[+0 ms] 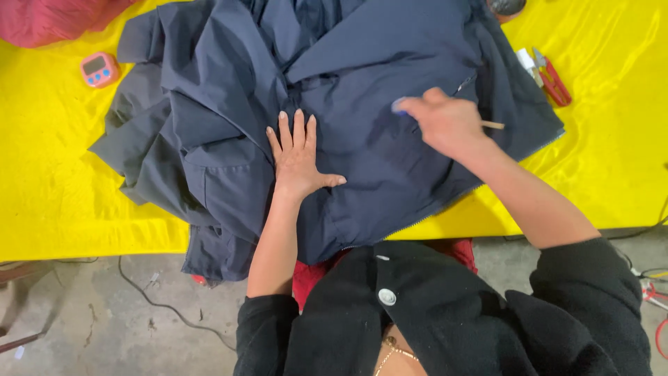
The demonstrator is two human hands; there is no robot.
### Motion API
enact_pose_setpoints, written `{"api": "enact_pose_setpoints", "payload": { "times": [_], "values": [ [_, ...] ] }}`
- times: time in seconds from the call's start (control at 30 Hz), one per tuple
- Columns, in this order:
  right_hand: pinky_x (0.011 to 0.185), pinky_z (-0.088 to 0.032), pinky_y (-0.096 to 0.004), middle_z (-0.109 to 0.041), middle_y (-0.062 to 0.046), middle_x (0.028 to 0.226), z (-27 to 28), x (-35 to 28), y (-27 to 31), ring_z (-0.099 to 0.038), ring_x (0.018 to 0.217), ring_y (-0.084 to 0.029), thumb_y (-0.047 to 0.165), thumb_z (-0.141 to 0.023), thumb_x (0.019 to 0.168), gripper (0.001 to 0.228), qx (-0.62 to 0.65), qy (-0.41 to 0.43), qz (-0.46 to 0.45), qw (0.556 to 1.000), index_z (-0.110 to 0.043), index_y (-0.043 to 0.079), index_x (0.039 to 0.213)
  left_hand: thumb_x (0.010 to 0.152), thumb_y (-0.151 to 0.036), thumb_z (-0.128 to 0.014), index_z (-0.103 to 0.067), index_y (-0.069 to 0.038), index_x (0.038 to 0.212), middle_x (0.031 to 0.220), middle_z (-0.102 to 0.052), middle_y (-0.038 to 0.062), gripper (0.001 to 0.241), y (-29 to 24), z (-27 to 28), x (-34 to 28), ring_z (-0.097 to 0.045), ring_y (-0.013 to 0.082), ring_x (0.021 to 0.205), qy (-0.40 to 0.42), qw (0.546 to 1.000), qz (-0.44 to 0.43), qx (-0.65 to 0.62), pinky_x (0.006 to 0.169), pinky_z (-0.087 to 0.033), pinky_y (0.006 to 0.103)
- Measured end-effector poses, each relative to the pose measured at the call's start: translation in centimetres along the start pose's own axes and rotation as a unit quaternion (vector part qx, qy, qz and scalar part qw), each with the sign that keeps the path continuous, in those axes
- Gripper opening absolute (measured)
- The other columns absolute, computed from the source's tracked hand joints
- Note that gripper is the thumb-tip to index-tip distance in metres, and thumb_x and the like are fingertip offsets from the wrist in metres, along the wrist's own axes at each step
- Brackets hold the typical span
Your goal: Marking a garment with chalk, picking at a seam with a tool, and using a hair dryer and eraser on the fabric.
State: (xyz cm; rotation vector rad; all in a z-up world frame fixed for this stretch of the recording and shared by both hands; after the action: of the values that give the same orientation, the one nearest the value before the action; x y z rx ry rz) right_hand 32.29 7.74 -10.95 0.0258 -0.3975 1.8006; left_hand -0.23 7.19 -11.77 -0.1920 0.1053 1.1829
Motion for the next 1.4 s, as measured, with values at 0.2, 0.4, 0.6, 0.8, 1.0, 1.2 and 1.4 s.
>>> {"api": "enact_pose_setpoints", "payload": {
  "times": [0.2,0.4,0.6,0.8,1.0,1.2,1.4],
  "values": [
    [0.047,-0.054,-0.054,-0.053,-0.007,0.096,-0.5,2.1,0.2,-0.06,0.05,-0.041,0.01,-0.055,0.094,0.05,0.149,0.093,0.037,0.984,-0.062,0.04,0.133,0.06,-0.087,-0.079,-0.013,-0.007,0.164,0.171,-0.004,0.017,0.147,0.4,-0.4,0.1,0.007,0.0452,0.154,-0.031,0.999,-0.005,-0.009,0.12,0.0,0.0698],
    [0.057,-0.055,-0.055,-0.058,-0.013,0.091,-3.8,4.3,-4.1,-0.066,0.061,-0.045,0.015,-0.058,0.106,0.04,0.12,-0.037,-0.079,0.989,-0.075,0.035,0.137,0.061,-0.09,-0.076,-0.006,-0.008,0.165,0.171,0.003,0.016,0.149,0.2,0.0,0.4,0.012,0.0438,0.154,0.003,1.0,0.004,-0.007,0.12,0.005,0.0685],
    [0.049,-0.05,-0.06,-0.055,-0.012,0.097,-4.0,6.3,0.8,-0.06,0.055,-0.048,0.015,-0.057,0.103,0.029,0.229,0.024,-0.027,0.973,-0.071,0.019,0.128,0.059,-0.088,-0.079,-0.008,-0.008,0.164,0.171,0.0,0.016,0.15,0.2,-0.3,0.4,0.01,0.0442,0.154,-0.006,1.0,0.005,-0.012,0.12,0.003,0.0692],
    [0.08,-0.053,-0.052,-0.056,-0.012,0.116,-5.5,6.9,-3.5,-0.067,0.08,-0.044,0.017,-0.068,0.098,0.01,0.26,0.011,-0.13,0.957,-0.073,0.013,0.105,0.06,-0.093,-0.073,-0.005,-0.009,0.165,0.171,0.004,0.015,0.15,0.3,-0.7,0.2,0.013,0.0439,0.154,0.005,1.0,0.006,0.002,0.121,0.005,0.0679],
    [0.053,-0.046,-0.061,-0.058,-0.011,0.1,-4.3,5.8,-0.9,-0.058,0.062,-0.049,0.014,-0.06,0.096,0.007,0.222,0.006,-0.077,0.972,-0.06,0.01,0.101,0.062,-0.088,-0.076,-0.005,-0.008,0.165,0.171,0.006,0.016,0.148,-0.1,0.1,0.1,0.015,0.0433,0.153,0.029,0.999,0.01,-0.012,0.121,0.006,0.0674],
    [0.068,-0.046,-0.056,-0.062,-0.009,0.106,-0.5,6.4,1.7,-0.064,0.083,-0.043,0.017,-0.065,0.093,0.009,0.35,0.026,-0.105,0.93,-0.065,0.016,0.102,0.062,-0.079,-0.084,-0.031,-0.007,0.16,0.168,-0.013,0.02,0.132,0.2,-1.3,1.1,0.002,0.049,0.153,-0.098,0.992,-0.036,-0.072,0.117,-0.001,0.0754],
    [0.075,-0.055,-0.04,-0.065,-0.01,0.092,4.8,2.8,9.0,-0.07,0.09,-0.034,0.005,-0.08,0.079,0.017,0.593,-0.06,0.027,0.803,-0.07,0.01,0.092,0.108,-0.021,-0.06,-0.041,-0.014,0.158,0.078,-0.073,0.011,0.054,-1.5,-3.8,2.8,-0.071,0.018,0.069,-0.176,0.683,-0.122,-0.698,0.062,-0.061,0.0282]
  ]
}}
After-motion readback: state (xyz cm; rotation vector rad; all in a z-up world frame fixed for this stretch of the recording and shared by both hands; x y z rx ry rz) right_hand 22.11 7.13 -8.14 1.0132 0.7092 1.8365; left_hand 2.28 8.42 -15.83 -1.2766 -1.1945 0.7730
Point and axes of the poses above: each hand's wrist, its own x-axis towards the middle knuckle, its own z-axis out of the back of the hand, y = z × x, the point moved 2 cm from there along x, towards the middle knuckle
